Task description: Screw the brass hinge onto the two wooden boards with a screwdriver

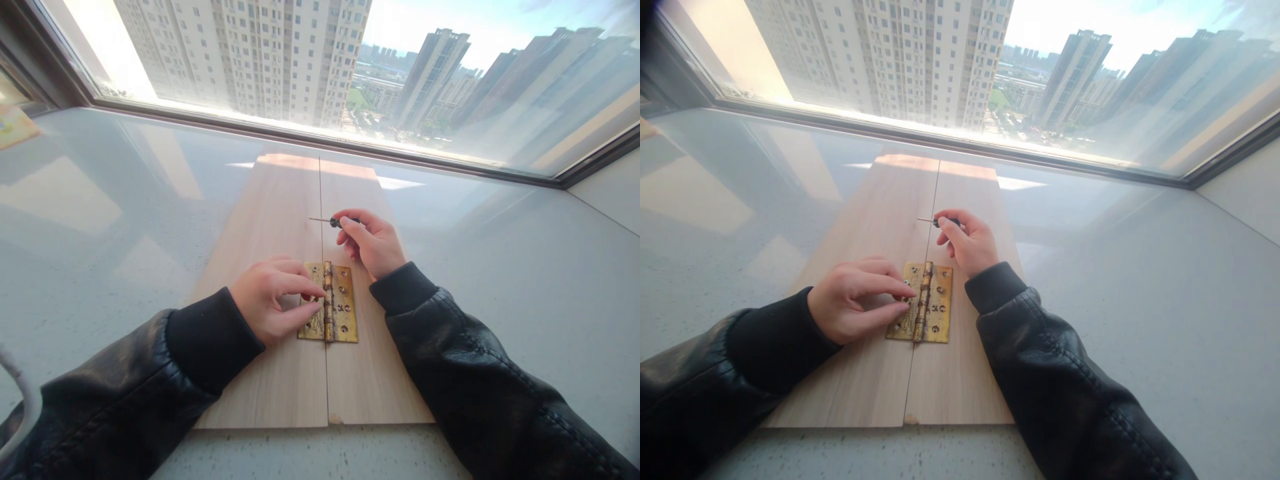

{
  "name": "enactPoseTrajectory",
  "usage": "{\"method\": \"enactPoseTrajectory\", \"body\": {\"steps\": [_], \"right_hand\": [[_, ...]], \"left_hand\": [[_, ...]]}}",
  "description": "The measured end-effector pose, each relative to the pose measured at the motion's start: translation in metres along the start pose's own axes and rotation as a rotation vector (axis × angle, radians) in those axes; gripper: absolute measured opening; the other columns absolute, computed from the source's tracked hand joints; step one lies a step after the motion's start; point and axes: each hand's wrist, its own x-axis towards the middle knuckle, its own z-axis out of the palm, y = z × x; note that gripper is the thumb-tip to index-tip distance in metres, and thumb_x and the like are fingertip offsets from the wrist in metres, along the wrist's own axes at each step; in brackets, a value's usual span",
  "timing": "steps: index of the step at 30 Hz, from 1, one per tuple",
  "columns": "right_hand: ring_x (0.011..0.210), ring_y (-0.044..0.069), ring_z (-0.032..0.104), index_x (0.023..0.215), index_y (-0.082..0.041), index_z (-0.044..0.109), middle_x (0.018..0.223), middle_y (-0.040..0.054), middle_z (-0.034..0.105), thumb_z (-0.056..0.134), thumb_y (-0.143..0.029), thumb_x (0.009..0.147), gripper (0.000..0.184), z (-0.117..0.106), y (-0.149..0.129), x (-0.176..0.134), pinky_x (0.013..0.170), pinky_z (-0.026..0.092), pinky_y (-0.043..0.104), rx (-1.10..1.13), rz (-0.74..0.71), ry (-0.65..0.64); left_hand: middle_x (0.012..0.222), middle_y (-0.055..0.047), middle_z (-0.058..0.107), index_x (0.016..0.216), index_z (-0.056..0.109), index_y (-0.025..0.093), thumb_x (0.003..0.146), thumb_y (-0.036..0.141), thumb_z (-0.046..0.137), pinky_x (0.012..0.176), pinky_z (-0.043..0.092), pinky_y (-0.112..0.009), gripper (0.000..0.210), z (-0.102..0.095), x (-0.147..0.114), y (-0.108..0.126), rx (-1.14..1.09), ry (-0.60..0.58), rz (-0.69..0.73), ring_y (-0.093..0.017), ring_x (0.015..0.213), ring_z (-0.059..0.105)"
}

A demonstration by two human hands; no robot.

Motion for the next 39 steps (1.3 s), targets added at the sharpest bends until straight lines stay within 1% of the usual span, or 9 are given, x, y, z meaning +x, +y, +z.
{"method": "enactPoseTrajectory", "body": {"steps": [2, 4, 7, 10, 16, 25, 33, 37, 39], "right_hand": [[0.04, 0.005, 0.041, 0.09, -0.017, 0.064, 0.056, -0.0037, 0.057, 0.059, -0.032, 0.078, 0.02, 0.0, 0.0, 0.0, 0.039, 0.03, 0.021, 0.0, 0.001, 0.0], [0.04, 0.005, 0.041, 0.09, -0.017, 0.064, 0.056, -0.0037, 0.057, 0.059, -0.032, 0.078, 0.02, 0.0, 0.0, 0.0, 0.039, 0.03, 0.021, -0.001, 0.003, 0.001], [0.04, 0.005, 0.041, 0.09, -0.017, 0.064, 0.056, -0.0036, 0.058, 0.059, -0.031, 0.079, 0.019, 0.0, -0.001, -0.002, 0.039, 0.03, 0.021, -0.003, 0.005, 0.002], [0.04, 0.005, 0.042, 0.089, -0.017, 0.065, 0.056, -0.0033, 0.058, 0.059, -0.031, 0.079, 0.019, 0.0, -0.001, -0.002, 0.04, 0.03, 0.02, -0.002, 0.003, 0.004], [0.041, 0.005, 0.042, 0.091, -0.018, 0.065, 0.057, -0.0031, 0.058, 0.06, -0.033, 0.079, 0.02, -0.002, 0.0, 0.001, 0.04, 0.031, 0.02, 0.019, 0.012, -0.009], [0.042, 0.005, 0.043, 0.091, -0.018, 0.064, 0.058, -0.0025, 0.058, 0.06, -0.035, 0.079, 0.021, 0.0, 0.001, 0.002, 0.042, 0.034, 0.02, 0.054, 0.054, -0.017], [0.044, 0.006, 0.046, 0.09, -0.018, 0.064, 0.059, -0.0024, 0.058, 0.06, -0.037, 0.078, 0.023, 0.003, -0.003, 0.002, 0.044, 0.037, 0.021, 0.063, 0.104, 0.002], [0.044, 0.005, 0.046, 0.09, -0.017, 0.064, 0.059, -0.0024, 0.058, 0.061, -0.039, 0.077, 0.025, 0.003, -0.003, 0.002, 0.044, 0.037, 0.02, 0.065, 0.109, 0.005], [0.044, 0.005, 0.046, 0.091, -0.017, 0.064, 0.059, -0.0024, 0.058, 0.061, -0.039, 0.077, 0.026, 0.001, -0.003, 0.002, 0.045, 0.037, 0.02, 0.067, 0.109, 0.004]], "left_hand": [[0.07, -0.005, 0.066, 0.078, 0.072, 0.013, 0.073, 0.02, 0.064, 0.066, 0.047, -0.03, 0.012, -0.001, 0.0, -0.001, 0.021, 0.013, -0.011, -0.014, 0.066, 0.055], [0.066, -0.004, 0.064, 0.072, 0.07, 0.014, 0.072, 0.024, 0.067, 0.064, 0.046, -0.03, 0.011, -0.001, 0.0, -0.003, 0.062, 0.022, -0.016, -0.014, 0.064, 0.054], [0.063, -0.003, 0.063, 0.066, 0.068, 0.016, 0.073, 0.029, 0.068, 0.06, 0.044, -0.029, 0.014, -0.002, 0.0, -0.007, 0.09, 0.01, 0.016, -0.013, 0.061, 0.053], [0.063, -0.003, 0.064, 0.066, 0.069, 0.016, 0.077, 0.026, 0.065, 0.061, 0.043, -0.029, 0.015, -0.001, 0.0, -0.008, 0.069, -0.014, 0.03, -0.013, 0.061, 0.053], [0.061, -0.004, 0.061, 0.064, 0.067, 0.014, 0.08, 0.022, 0.061, 0.061, 0.041, -0.029, 0.019, 0.0, 0.001, -0.003, 0.064, -0.044, 0.022, -0.013, 0.062, 0.049], [0.057, -0.001, 0.055, 0.06, 0.062, 0.014, 0.079, 0.02, 0.06, 0.058, 0.038, -0.027, 0.02, 0.002, 0.003, -0.002, 0.056, -0.084, 0.014, -0.012, 0.06, 0.045], [0.055, 0.001, 0.047, 0.057, 0.057, 0.013, 0.079, 0.015, 0.06, 0.055, 0.036, -0.024, 0.022, 0.001, 0.006, 0.006, 0.073, -0.106, 0.002, -0.011, 0.058, 0.042], [0.056, 0.0, 0.049, 0.057, 0.056, 0.012, 0.079, 0.013, 0.059, 0.055, 0.036, -0.024, 0.022, 0.003, 0.008, 0.008, 0.071, -0.125, 0.023, -0.011, 0.059, 0.042], [0.056, 0.0, 0.05, 0.057, 0.057, 0.012, 0.079, 0.014, 0.059, 0.055, 0.036, -0.024, 0.023, 0.005, 0.007, 0.006, 0.078, -0.105, 0.031, -0.011, 0.058, 0.043]]}}
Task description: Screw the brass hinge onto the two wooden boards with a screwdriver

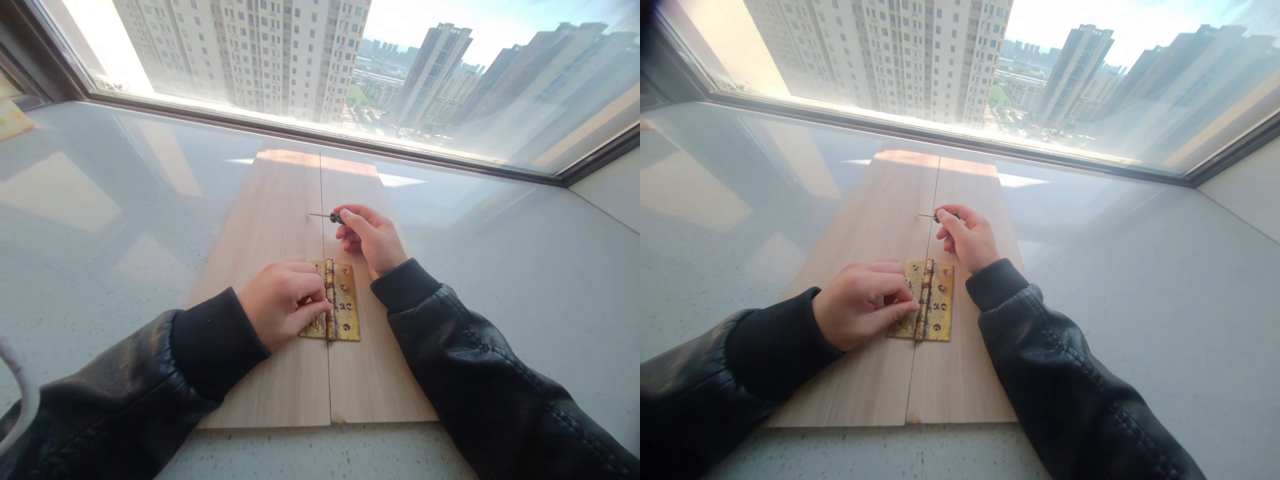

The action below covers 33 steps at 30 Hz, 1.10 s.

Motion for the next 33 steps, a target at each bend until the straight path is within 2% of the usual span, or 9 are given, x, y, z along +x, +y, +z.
{"method": "enactPoseTrajectory", "body": {"steps": [4, 9, 15, 25, 33], "right_hand": [[0.044, 0.006, 0.046, 0.092, -0.017, 0.064, 0.059, -0.0028, 0.057, 0.061, -0.039, 0.077, 0.026, -0.0035, 0.0004, -0.001, 0.045, 0.037, 0.021, 0.01, 0.0, 0.001], [0.043, 0.006, 0.046, 0.092, -0.018, 0.063, 0.059, -0.0032, 0.057, 0.061, -0.038, 0.077, 0.025, -0.005, 0.0017, -0.0007, 0.043, 0.037, 0.021, 0.025, -0.007, 0.001], [0.042, 0.005, 0.045, 0.091, -0.019, 0.063, 0.058, -0.0034, 0.058, 0.061, -0.036, 0.077, 0.023, -0.0036, 0.0016, -0.0004, 0.043, 0.036, 0.021, 0.021, -0.02, -0.003], [0.042, 0.006, 0.046, 0.092, -0.018, 0.063, 0.058, -0.0031, 0.057, 0.06, -0.036, 0.078, 0.023, -0.0045, 0.0033, 0.0001, 0.042, 0.036, 0.021, 0.01, -0.037, -0.02], [0.042, 0.006, 0.045, 0.091, -0.018, 0.063, 0.058, -0.0034, 0.057, 0.06, -0.036, 0.078, 0.022, -0.0037, 0.0023, 0.0, 0.042, 0.036, 0.021, 0.002, -0.046, -0.024]], "left_hand": [[0.054, 0.0, 0.053, 0.057, 0.062, 0.013, 0.075, 0.019, 0.065, 0.056, 0.038, -0.025, 0.019, 0.0025, -0.0028, -0.0042, -0.024, 0.097, -0.033, -0.011, 0.056, 0.045], [0.06, -0.001, 0.06, 0.066, 0.068, 0.015, 0.077, 0.023, 0.062, 0.058, 0.042, -0.027, 0.015, -0.0032, -0.0057, -0.0071, -0.086, 0.158, -0.175, -0.012, 0.058, 0.052], [0.064, -0.002, 0.063, 0.073, 0.072, 0.017, 0.076, 0.025, 0.065, 0.063, 0.045, -0.029, 0.011, -0.0031, -0.0048, -0.0094, -0.062, 0.081, -0.046, -0.013, 0.062, 0.055], [0.062, -0.001, 0.057, 0.067, 0.067, 0.015, 0.072, 0.015, 0.059, 0.064, 0.044, -0.028, 0.01, -0.005, -0.0054, -0.005, -0.06, 0.071, -0.14, -0.012, 0.062, 0.052], [0.06, -0.002, 0.061, 0.065, 0.069, 0.017, 0.076, 0.025, 0.064, 0.062, 0.043, -0.028, 0.015, -0.0042, -0.0031, -0.01, -0.098, 0.029, -0.146, -0.013, 0.061, 0.052]]}}
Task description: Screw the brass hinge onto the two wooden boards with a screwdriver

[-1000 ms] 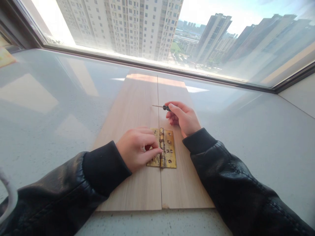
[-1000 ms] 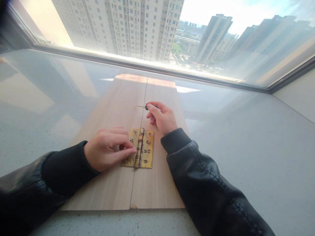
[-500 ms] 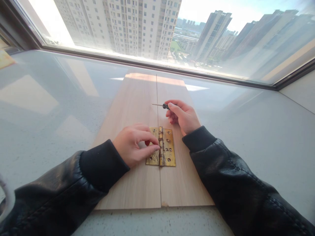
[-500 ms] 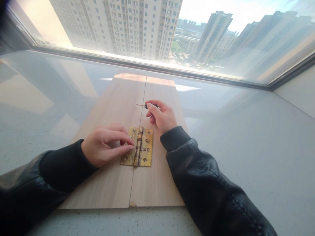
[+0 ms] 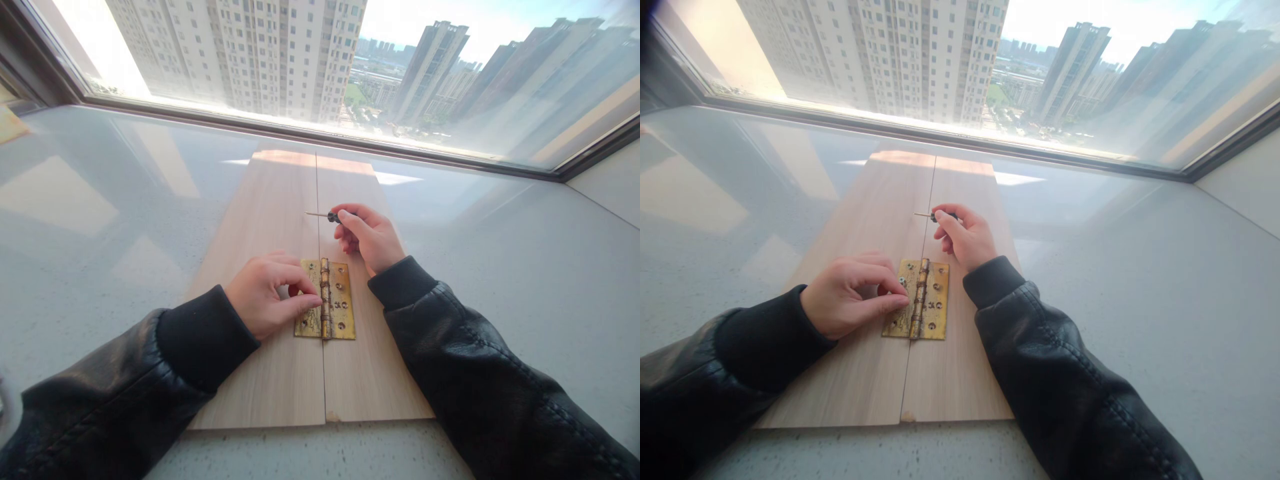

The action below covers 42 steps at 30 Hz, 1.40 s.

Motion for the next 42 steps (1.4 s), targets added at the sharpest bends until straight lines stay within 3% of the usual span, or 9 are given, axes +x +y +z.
{"method": "enactPoseTrajectory", "body": {"steps": [15, 21, 35, 42], "right_hand": [[0.043, 0.005, 0.047, 0.09, -0.018, 0.064, 0.059, -0.0021, 0.057, 0.06, -0.038, 0.078, 0.024, 0.004, -0.006, 0.001, 0.043, 0.038, 0.02, 0.017, 0.08, 0.037], [0.043, 0.006, 0.048, 0.092, -0.017, 0.064, 0.059, -0.0022, 0.057, 0.059, -0.039, 0.079, 0.025, 0.001, -0.003, 0.001, 0.044, 0.037, 0.02, 0.032, 0.066, 0.023], [0.042, 0.005, 0.048, 0.091, -0.018, 0.064, 0.058, -0.0032, 0.058, 0.06, -0.04, 0.078, 0.026, -0.002, 0.0, 0.0, 0.042, 0.037, 0.019, 0.037, 0.048, 0.023], [0.041, 0.005, 0.047, 0.091, -0.017, 0.064, 0.058, -0.0031, 0.058, 0.06, -0.038, 0.078, 0.025, -0.002, 0.001, 0.0, 0.042, 0.036, 0.02, 0.025, 0.041, 0.014]], "left_hand": [[0.05, 0.001, 0.052, 0.057, 0.062, 0.016, 0.075, 0.026, 0.064, 0.06, 0.035, -0.028, 0.02, 0.003, 0.006, 0.006, 0.024, -0.095, -0.093, -0.013, 0.057, 0.047], [0.057, 0.0, 0.058, 0.063, 0.066, 0.016, 0.076, 0.027, 0.062, 0.066, 0.037, -0.031, 0.017, 0.002, 0.004, 0.008, -0.013, -0.024, -0.107, -0.013, 0.061, 0.05], [0.059, 0.001, 0.057, 0.063, 0.066, 0.016, 0.071, 0.019, 0.062, 0.07, 0.036, -0.033, 0.009, -0.003, -0.004, 0.009, 0.022, -0.021, -0.157, -0.013, 0.064, 0.051], [0.059, -0.001, 0.058, 0.064, 0.068, 0.015, 0.07, 0.027, 0.069, 0.067, 0.038, -0.032, 0.013, -0.008, -0.005, 0.001, 0.048, 0.033, -0.056, -0.013, 0.061, 0.05]]}}
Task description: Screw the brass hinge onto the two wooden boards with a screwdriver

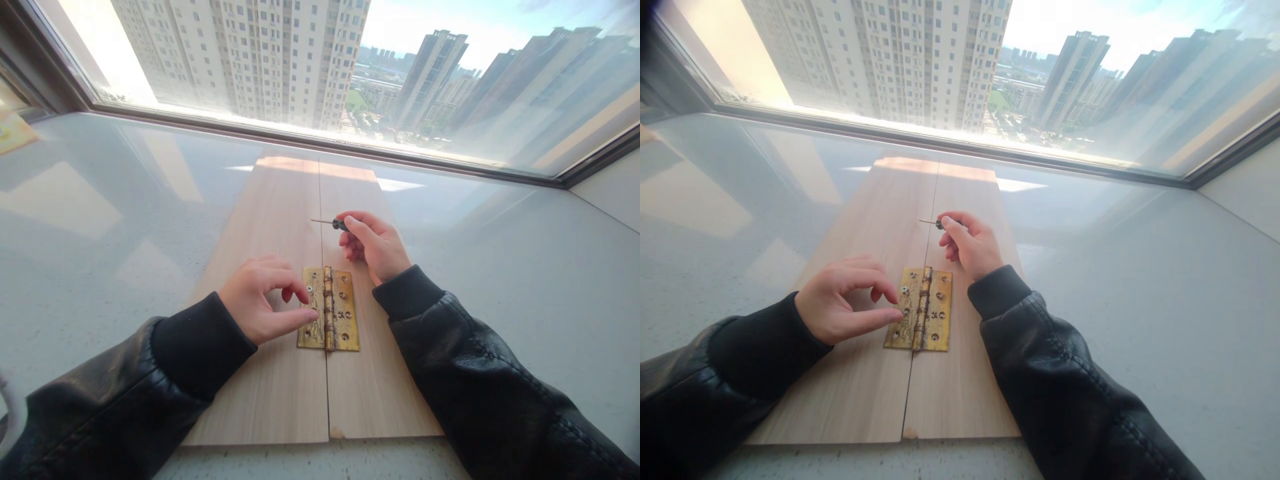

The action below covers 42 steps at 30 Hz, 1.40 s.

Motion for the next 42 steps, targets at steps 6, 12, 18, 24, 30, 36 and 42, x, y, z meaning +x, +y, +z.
{"method": "enactPoseTrajectory", "body": {"steps": [6, 12, 18, 24, 30, 36, 42], "right_hand": [[0.041, 0.005, 0.047, 0.092, -0.017, 0.064, 0.058, -0.0031, 0.058, 0.06, -0.037, 0.078, 0.024, 0.001, -0.001, 0.0, 0.041, 0.036, 0.02, -0.011, -0.007, 0.002], [0.041, 0.005, 0.047, 0.091, -0.017, 0.063, 0.057, -0.003, 0.058, 0.06, -0.036, 0.078, 0.023, 0.003, -0.003, 0.0, 0.042, 0.036, 0.02, -0.012, -0.002, 0.001], [0.042, 0.005, 0.047, 0.092, -0.017, 0.063, 0.058, -0.003, 0.058, 0.059, -0.037, 0.079, 0.024, 0.003, -0.003, -0.001, 0.043, 0.037, 0.02, 0.012, 0.012, 0.004], [0.043, 0.006, 0.048, 0.092, -0.018, 0.063, 0.059, -0.0026, 0.058, 0.058, -0.038, 0.08, 0.024, 0.002, -0.002, 0.001, 0.042, 0.037, 0.02, 0.023, 0.031, -0.004], [0.043, 0.006, 0.048, 0.092, -0.018, 0.063, 0.059, -0.0021, 0.058, 0.058, -0.039, 0.08, 0.025, 0.003, -0.002, 0.001, 0.043, 0.037, 0.02, 0.019, 0.031, -0.005], [0.044, 0.006, 0.048, 0.091, -0.018, 0.063, 0.059, -0.0019, 0.058, 0.058, -0.039, 0.08, 0.024, 0.004, -0.003, 0.0, 0.044, 0.037, 0.02, 0.017, 0.025, -0.012], [0.044, 0.006, 0.048, 0.092, -0.018, 0.063, 0.06, -0.0023, 0.058, 0.058, -0.041, 0.079, 0.027, 0.002, -0.001, 0.0, 0.044, 0.037, 0.02, 0.021, 0.025, -0.019]], "left_hand": [[0.059, -0.002, 0.063, 0.067, 0.071, 0.017, 0.076, 0.026, 0.066, 0.063, 0.04, -0.029, 0.014, 0.006, 0.003, -0.007, 0.009, 0.021, 0.132, -0.013, 0.061, 0.051], [0.059, -0.002, 0.063, 0.067, 0.071, 0.016, 0.076, 0.025, 0.067, 0.062, 0.041, -0.029, 0.013, 0.007, 0.005, -0.004, -0.035, -0.015, 0.101, -0.013, 0.061, 0.051], [0.057, -0.001, 0.061, 0.062, 0.069, 0.016, 0.073, 0.025, 0.069, 0.064, 0.04, -0.029, 0.015, 0.007, 0.009, -0.001, -0.096, -0.079, 0.006, -0.014, 0.062, 0.049], [0.058, -0.002, 0.06, 0.061, 0.068, 0.015, 0.074, 0.024, 0.068, 0.066, 0.039, -0.031, 0.016, 0.004, 0.016, 0.0, -0.119, -0.191, -0.027, -0.014, 0.063, 0.048], [0.056, 0.0, 0.059, 0.059, 0.065, 0.015, 0.075, 0.024, 0.066, 0.065, 0.039, -0.03, 0.017, 0.006, 0.02, -0.002, -0.14, -0.228, 0.007, -0.013, 0.061, 0.045], [0.055, -0.001, 0.059, 0.06, 0.065, 0.015, 0.074, 0.023, 0.065, 0.062, 0.04, -0.029, 0.016, 0.003, 0.022, 0.002, -0.134, -0.274, -0.026, -0.014, 0.063, 0.048], [0.06, -0.003, 0.062, 0.064, 0.068, 0.014, 0.075, 0.025, 0.064, 0.062, 0.042, -0.029, 0.016, 0.005, 0.019, 0.0, -0.125, -0.208, 0.028, -0.014, 0.061, 0.05]]}}
